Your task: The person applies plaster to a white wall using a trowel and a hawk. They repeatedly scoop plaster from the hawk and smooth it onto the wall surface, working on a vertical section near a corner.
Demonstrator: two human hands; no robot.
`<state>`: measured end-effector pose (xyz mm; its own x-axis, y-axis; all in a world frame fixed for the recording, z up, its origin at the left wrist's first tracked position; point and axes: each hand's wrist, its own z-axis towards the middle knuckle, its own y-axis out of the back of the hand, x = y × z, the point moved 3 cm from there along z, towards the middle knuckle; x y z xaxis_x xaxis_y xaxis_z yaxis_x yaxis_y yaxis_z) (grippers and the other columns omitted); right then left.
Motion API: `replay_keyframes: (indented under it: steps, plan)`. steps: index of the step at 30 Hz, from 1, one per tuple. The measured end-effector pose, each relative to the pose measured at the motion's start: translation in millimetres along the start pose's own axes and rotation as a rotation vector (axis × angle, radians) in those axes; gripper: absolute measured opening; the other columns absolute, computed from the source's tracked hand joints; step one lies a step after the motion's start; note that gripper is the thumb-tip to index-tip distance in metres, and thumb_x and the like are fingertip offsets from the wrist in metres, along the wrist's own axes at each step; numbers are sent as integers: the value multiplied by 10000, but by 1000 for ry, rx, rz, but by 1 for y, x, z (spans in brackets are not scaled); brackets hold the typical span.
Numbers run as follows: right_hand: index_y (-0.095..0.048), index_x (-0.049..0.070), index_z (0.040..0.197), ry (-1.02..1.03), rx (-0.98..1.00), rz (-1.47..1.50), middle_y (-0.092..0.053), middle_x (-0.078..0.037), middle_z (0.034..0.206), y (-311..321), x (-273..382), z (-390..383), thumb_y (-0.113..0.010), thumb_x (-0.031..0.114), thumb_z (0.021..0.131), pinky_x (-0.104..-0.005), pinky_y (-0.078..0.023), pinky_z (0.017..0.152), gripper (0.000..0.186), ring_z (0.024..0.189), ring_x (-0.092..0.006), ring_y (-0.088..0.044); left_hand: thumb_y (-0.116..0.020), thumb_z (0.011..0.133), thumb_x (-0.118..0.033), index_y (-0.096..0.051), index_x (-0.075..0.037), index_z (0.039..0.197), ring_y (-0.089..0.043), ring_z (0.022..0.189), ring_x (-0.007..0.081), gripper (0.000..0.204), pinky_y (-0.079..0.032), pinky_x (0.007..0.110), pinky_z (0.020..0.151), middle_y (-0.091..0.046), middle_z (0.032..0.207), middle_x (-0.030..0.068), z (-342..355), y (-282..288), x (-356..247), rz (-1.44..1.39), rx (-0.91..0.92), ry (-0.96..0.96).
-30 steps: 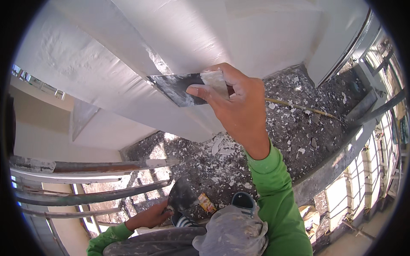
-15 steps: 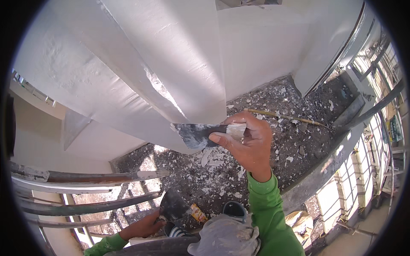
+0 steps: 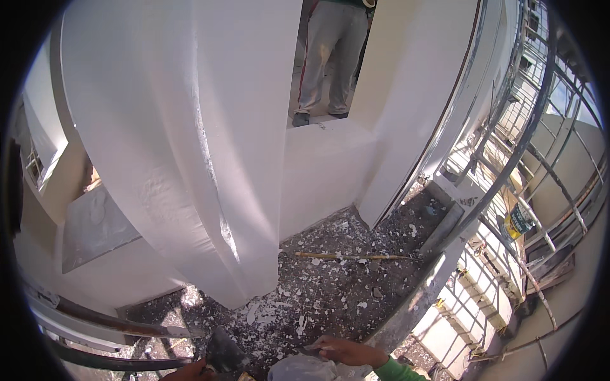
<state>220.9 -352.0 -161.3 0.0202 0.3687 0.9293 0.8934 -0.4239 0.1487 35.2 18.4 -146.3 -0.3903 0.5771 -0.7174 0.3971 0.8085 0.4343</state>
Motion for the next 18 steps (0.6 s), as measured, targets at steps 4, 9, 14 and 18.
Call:
replay_keyframes:
  steps: [4, 9, 14, 18]
  plan:
    - [-471, 9, 1354, -251, -158, 526, -514, -152, 1348, -36, -15, -64, -570, 108, 902, -387, -327, 1085, 473, 1261, -243, -457, -453, 959, -349, -373, 15, 1359, -589, 568, 231, 547, -483, 371, 567, -629, 822, 161, 18, 17, -15, 43, 21, -61]
    - [-487, 7, 1345, -418, -229, 385, -547, -104, 1316, -10, 65, -102, -583, 99, 903, -332, -361, 1057, 462, 1210, -182, -484, -475, 953, -375, -384, 51, 1362, -616, 692, 199, 598, -508, 362, 629, -640, 1011, 183, 32, 34, -20, 180, -63, -268]
    - [-628, 4, 1170, -398, -127, -35, -648, -89, 1153, 48, 17, -144, -610, 227, 934, -307, -413, 968, 325, 1081, -168, -552, -478, 949, -403, -461, 11, 1302, -613, 764, 203, 545, -502, 352, 650, -645, 982, 148, 15, 57, -69, -132, 106, -147]
    - [-645, 16, 874, 212, 16, 518, -631, -78, 876, 34, 41, -123, -768, 241, 797, -344, -423, 692, 268, 803, -161, -559, -488, 944, -399, -500, -35, 1241, -605, 755, 207, 470, -495, 348, 667, -648, 953, 120, 15, 61, -66, -25, 223, -170]
